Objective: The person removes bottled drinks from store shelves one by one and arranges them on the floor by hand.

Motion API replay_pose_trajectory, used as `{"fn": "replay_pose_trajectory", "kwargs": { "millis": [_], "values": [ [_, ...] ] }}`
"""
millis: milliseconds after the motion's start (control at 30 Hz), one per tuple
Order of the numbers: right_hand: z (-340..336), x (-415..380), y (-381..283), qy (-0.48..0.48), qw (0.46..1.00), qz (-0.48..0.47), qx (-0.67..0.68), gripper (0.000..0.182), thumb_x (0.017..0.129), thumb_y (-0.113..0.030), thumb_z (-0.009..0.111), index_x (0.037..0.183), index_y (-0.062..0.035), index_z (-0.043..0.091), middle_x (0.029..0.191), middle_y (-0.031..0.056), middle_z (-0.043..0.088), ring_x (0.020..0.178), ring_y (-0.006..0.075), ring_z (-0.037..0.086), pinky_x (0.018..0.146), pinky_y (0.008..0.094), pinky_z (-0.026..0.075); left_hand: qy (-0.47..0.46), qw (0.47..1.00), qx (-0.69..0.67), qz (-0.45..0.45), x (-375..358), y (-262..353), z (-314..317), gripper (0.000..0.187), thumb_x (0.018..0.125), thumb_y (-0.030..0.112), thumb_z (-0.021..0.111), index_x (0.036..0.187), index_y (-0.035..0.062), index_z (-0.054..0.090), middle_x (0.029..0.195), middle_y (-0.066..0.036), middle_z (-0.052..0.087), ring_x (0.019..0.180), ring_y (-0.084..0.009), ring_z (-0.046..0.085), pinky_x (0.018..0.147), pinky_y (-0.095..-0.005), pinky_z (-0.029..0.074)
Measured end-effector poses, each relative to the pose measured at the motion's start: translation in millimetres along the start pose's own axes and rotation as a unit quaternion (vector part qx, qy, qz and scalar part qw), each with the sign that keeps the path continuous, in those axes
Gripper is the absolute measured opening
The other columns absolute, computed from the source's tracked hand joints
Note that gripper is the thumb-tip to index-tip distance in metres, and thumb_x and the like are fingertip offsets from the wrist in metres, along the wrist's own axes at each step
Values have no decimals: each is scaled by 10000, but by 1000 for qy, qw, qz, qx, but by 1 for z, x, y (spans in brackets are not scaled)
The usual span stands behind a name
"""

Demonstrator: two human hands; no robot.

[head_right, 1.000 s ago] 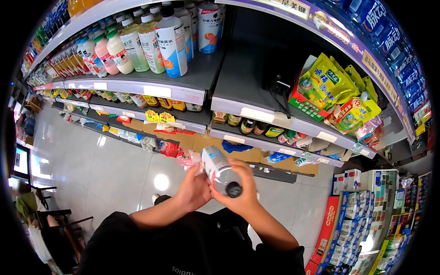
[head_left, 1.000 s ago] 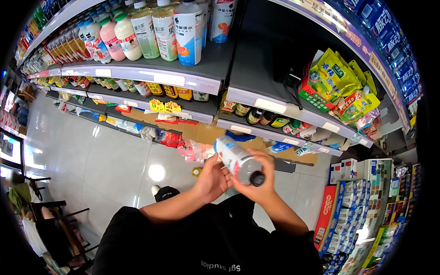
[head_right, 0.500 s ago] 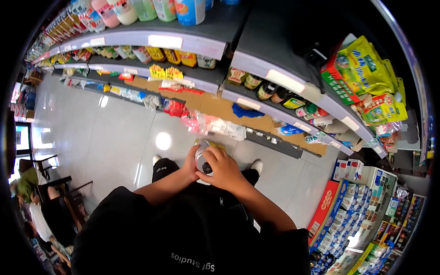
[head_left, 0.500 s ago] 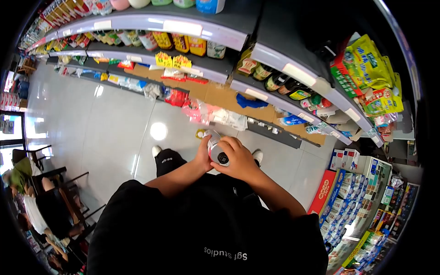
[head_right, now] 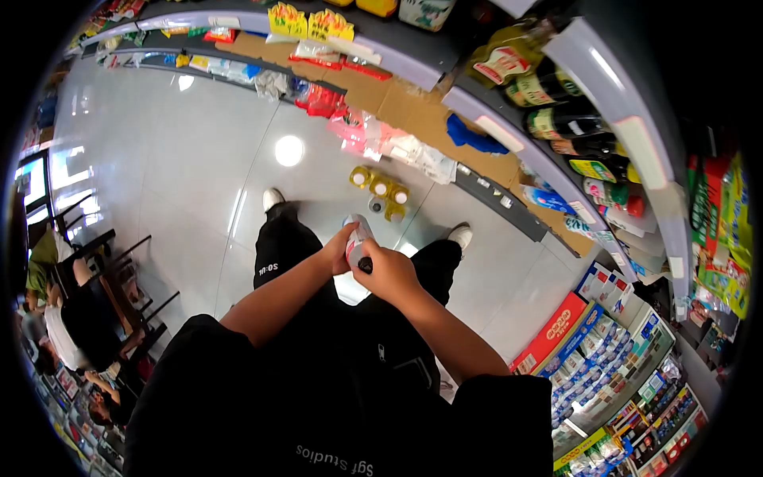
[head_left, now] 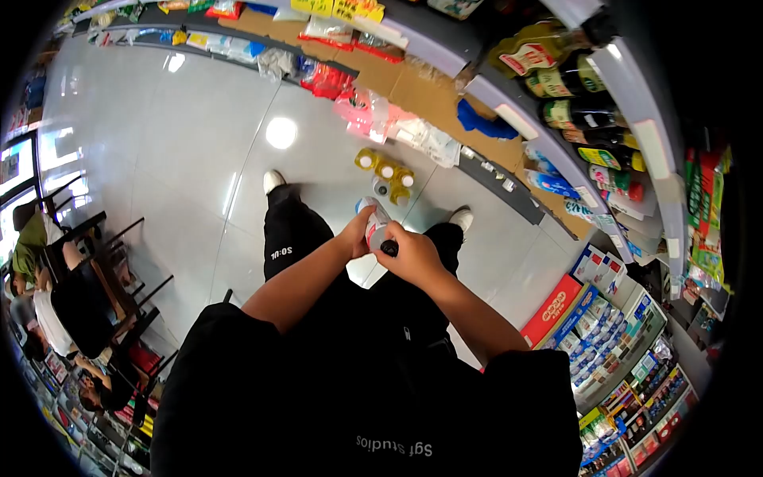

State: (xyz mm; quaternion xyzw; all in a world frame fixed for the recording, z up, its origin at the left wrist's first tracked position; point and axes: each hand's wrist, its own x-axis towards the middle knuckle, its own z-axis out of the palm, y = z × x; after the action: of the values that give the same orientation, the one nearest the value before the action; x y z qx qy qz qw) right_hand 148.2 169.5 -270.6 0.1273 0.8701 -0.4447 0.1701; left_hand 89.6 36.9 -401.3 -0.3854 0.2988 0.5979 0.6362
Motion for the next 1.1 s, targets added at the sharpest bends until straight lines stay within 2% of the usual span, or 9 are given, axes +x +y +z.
{"fn": "replay_pose_trajectory", "kwargs": {
  "millis": [167,300,467,600,633,700,800,867,1100],
  "values": [
    [44,16,28,-73,988,123,57,355,729,-269,707,885,-78,450,691,141,611,678,346,621,596,408,475,52,999,-1,6,16,-4,-33,557,903,462,447,1285,58,407,1207,-169,537,1089,-313,548,964,-493,413],
    [100,39,75,-20,961,231,148,352,742,-220,709,821,-75,398,606,82,548,442,168,534,369,314,423,125,988,75,45,1,-3,-22,456,896,350,462,1247,61,435,1208,-153,529,1076,-273,558,924,-453,451],
    [139,71,108,-36,876,420,236,291,760,-179,672,816,-70,408,651,93,559,431,167,529,327,311,408,171,976,70,113,46,-27,-61,253,913,224,442,1106,65,480,1083,-90,499,1038,-239,518,866,-405,480],
    [166,84,132,-25,866,458,200,270,779,-192,660,857,-59,437,684,107,582,426,178,530,337,313,429,140,984,42,99,61,-32,-72,281,884,249,476,1092,65,523,1010,-44,531,933,-162,514,805,-353,471],
    [169,86,139,-24,850,481,212,335,715,-205,718,854,-38,462,761,137,617,577,222,626,381,326,476,143,984,36,96,66,-34,-76,281,884,249,476,1092,65,523,1010,-44,531,933,-162,514,805,-353,471],
    [179,92,150,-18,843,486,231,338,713,-193,724,855,-40,458,792,133,618,618,224,634,392,329,485,113,986,63,108,71,-31,-81,297,887,264,479,1108,73,532,1018,-38,535,944,-152,514,807,-355,471],
    [203,106,169,-2,857,462,228,296,752,-167,692,866,-46,447,727,100,593,494,182,571,370,308,459,121,983,59,121,77,-18,-85,286,888,262,474,1096,76,536,1033,-39,537,948,-140,510,806,-354,469],
    [216,120,179,8,856,459,239,321,722,-174,711,857,-42,452,762,111,598,544,202,594,390,323,472,122,983,60,127,87,-11,-95,288,889,264,472,1098,74,531,1043,-42,539,949,-137,508,805,-353,467],
    [266,175,210,99,837,470,262,423,628,-227,731,896,-18,480,833,123,575,682,242,598,614,353,511,196,963,28,182,145,17,-123,499,943,322,404,1356,43,389,1086,-68,564,929,-156,525,834,-257,421]
  ]
}}
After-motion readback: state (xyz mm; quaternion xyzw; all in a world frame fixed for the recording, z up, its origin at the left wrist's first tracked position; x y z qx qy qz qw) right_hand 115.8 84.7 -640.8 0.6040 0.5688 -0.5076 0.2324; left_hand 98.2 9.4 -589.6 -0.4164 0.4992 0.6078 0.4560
